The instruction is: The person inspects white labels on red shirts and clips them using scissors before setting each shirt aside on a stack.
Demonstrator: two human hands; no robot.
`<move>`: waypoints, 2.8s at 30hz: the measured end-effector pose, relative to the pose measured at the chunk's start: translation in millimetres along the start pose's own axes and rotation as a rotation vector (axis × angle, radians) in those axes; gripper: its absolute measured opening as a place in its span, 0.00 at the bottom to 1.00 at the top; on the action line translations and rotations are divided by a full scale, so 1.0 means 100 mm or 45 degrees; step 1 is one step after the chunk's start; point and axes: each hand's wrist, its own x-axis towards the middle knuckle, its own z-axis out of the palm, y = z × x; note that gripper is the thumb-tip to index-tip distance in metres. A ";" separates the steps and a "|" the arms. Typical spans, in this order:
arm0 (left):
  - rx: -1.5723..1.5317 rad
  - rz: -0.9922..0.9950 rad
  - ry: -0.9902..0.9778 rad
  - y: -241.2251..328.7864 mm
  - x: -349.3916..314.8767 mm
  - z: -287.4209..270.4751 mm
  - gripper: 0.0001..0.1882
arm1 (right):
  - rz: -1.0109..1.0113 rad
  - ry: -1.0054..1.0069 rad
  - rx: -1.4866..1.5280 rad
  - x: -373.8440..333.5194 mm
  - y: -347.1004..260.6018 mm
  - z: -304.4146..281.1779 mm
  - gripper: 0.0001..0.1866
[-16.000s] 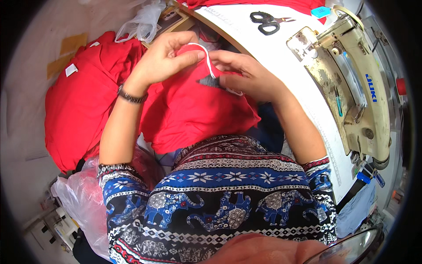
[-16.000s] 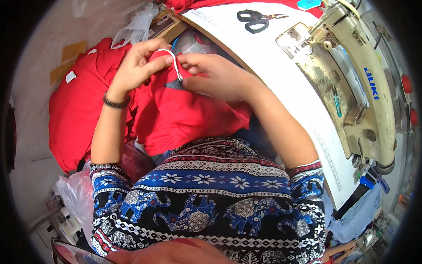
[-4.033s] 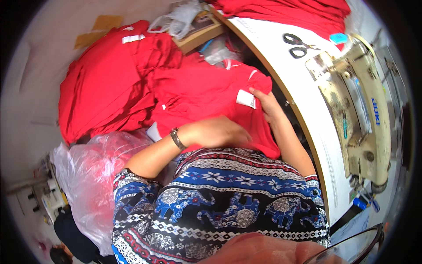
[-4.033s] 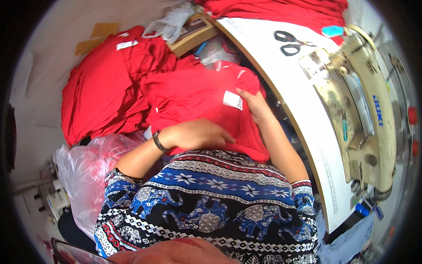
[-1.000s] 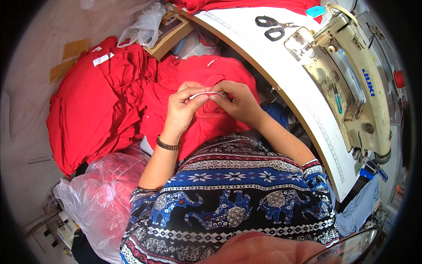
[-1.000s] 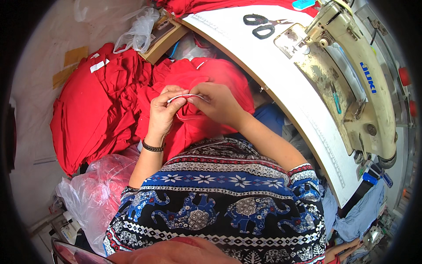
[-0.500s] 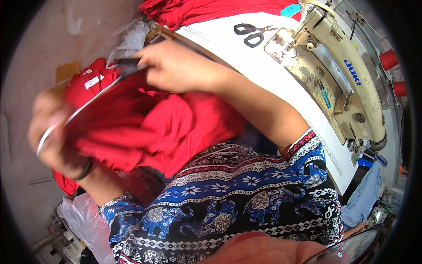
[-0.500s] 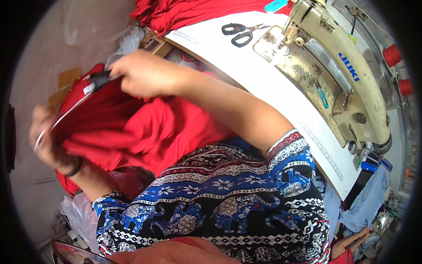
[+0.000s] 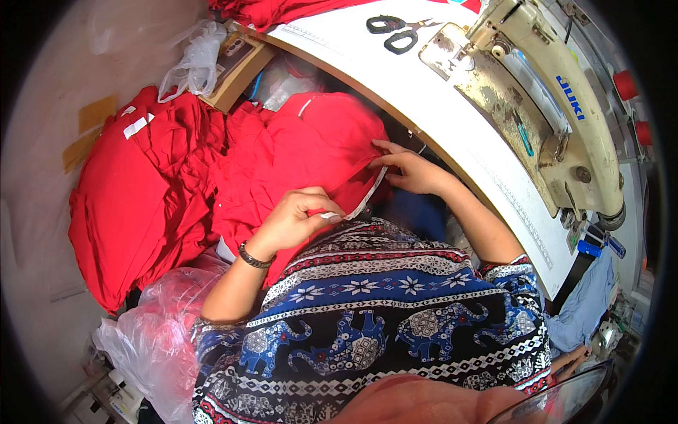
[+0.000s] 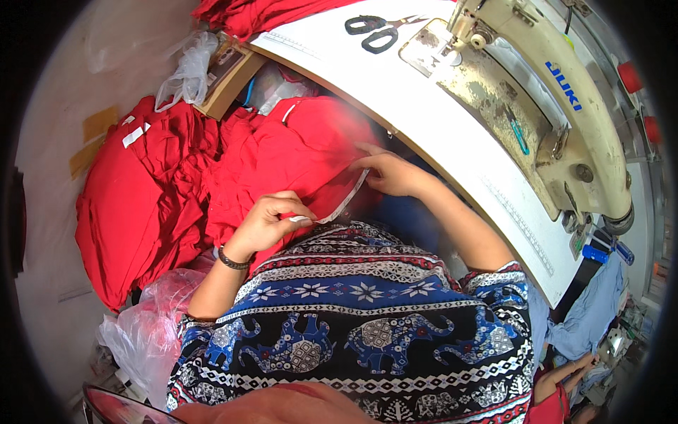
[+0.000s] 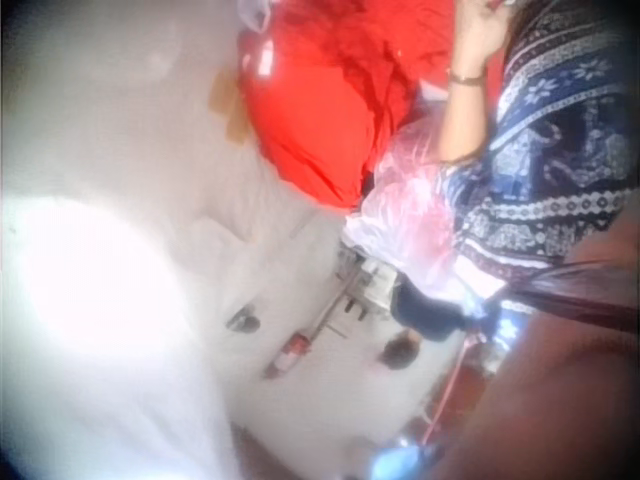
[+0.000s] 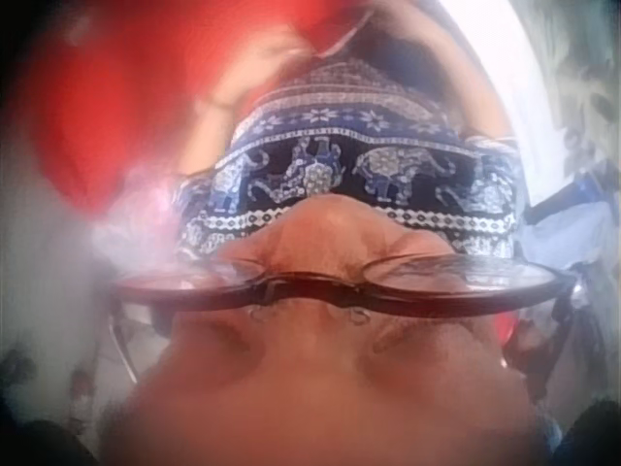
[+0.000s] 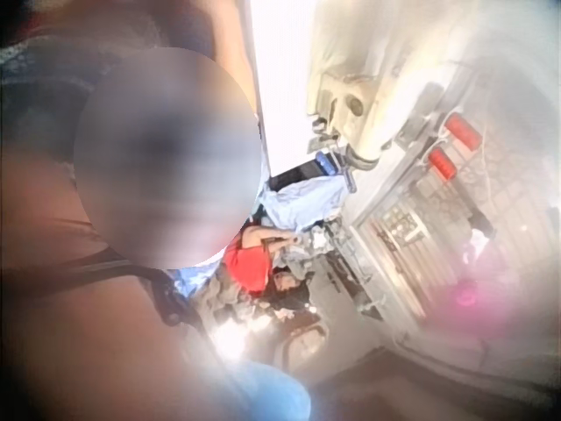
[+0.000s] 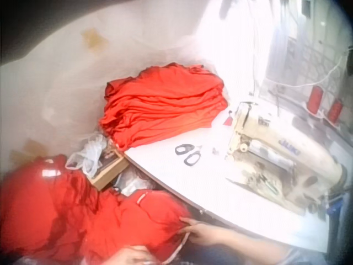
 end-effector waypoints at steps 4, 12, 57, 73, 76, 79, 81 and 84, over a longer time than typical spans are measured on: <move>0.051 -0.074 -0.085 0.04 0.00 0.11 0.05 | 0.098 0.198 0.434 -0.06 0.13 0.13 0.22; 0.071 0.017 -0.089 0.08 -0.05 0.08 0.06 | 0.178 0.114 0.248 0.41 -0.14 0.20 0.11; -0.291 0.185 0.794 -0.14 0.18 -0.02 0.17 | -0.274 0.629 0.443 0.41 -0.94 0.39 0.10; -0.224 0.138 0.795 -0.10 0.16 -0.03 0.12 | -0.459 0.448 0.060 0.39 -1.00 0.15 0.08; -0.172 0.122 0.831 -0.04 0.18 -0.01 0.12 | -0.403 0.387 0.064 0.39 -1.03 0.13 0.08; -0.021 0.098 0.845 -0.06 0.16 -0.02 0.12 | -0.384 0.438 0.041 0.40 -1.09 0.12 0.10; 0.007 0.102 0.851 -0.07 0.16 -0.02 0.11 | -0.382 0.408 -0.019 0.41 -1.08 0.10 0.10; -0.087 0.132 0.868 -0.07 0.18 -0.01 0.10 | -0.361 0.345 -0.105 0.40 -1.09 0.07 0.08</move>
